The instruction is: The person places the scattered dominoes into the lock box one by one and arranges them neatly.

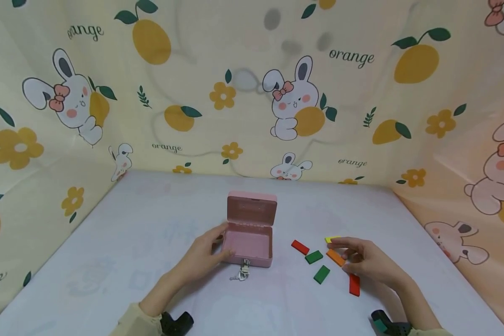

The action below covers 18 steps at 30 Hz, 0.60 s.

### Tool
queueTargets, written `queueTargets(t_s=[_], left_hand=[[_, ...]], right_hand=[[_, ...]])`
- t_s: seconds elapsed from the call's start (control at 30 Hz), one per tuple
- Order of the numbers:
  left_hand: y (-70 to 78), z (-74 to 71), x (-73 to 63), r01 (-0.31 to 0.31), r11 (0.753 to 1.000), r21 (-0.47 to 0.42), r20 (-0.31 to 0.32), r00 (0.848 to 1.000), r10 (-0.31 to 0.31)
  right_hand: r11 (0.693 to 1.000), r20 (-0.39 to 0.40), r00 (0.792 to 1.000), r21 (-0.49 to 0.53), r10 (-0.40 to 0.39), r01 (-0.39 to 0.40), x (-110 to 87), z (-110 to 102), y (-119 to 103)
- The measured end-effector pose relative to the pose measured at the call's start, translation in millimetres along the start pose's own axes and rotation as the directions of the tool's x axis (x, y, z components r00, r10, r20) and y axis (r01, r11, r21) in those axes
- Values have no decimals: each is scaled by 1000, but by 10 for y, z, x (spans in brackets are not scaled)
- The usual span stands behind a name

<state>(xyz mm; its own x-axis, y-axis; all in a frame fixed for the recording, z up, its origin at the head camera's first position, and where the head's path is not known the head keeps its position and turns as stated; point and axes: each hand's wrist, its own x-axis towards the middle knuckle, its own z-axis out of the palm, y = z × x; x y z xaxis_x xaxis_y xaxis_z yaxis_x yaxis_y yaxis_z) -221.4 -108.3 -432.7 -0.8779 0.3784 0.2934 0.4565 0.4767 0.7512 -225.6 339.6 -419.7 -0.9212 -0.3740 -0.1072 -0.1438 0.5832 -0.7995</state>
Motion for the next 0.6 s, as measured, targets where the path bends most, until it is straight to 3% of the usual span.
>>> queueTargets(t_s=[0.23, 0.6], left_hand=[[-25, 2, -8, 6, 1000, 24, -2, 1000, -6], [-25, 10, -5, -2, 1000, -9, -2, 1000, 2]], right_hand=[[1000, 0, 1000, 2, -7, 7, -3, 29, 2], [1000, -27, 1000, 1, -7, 7, -14, 34, -46]])
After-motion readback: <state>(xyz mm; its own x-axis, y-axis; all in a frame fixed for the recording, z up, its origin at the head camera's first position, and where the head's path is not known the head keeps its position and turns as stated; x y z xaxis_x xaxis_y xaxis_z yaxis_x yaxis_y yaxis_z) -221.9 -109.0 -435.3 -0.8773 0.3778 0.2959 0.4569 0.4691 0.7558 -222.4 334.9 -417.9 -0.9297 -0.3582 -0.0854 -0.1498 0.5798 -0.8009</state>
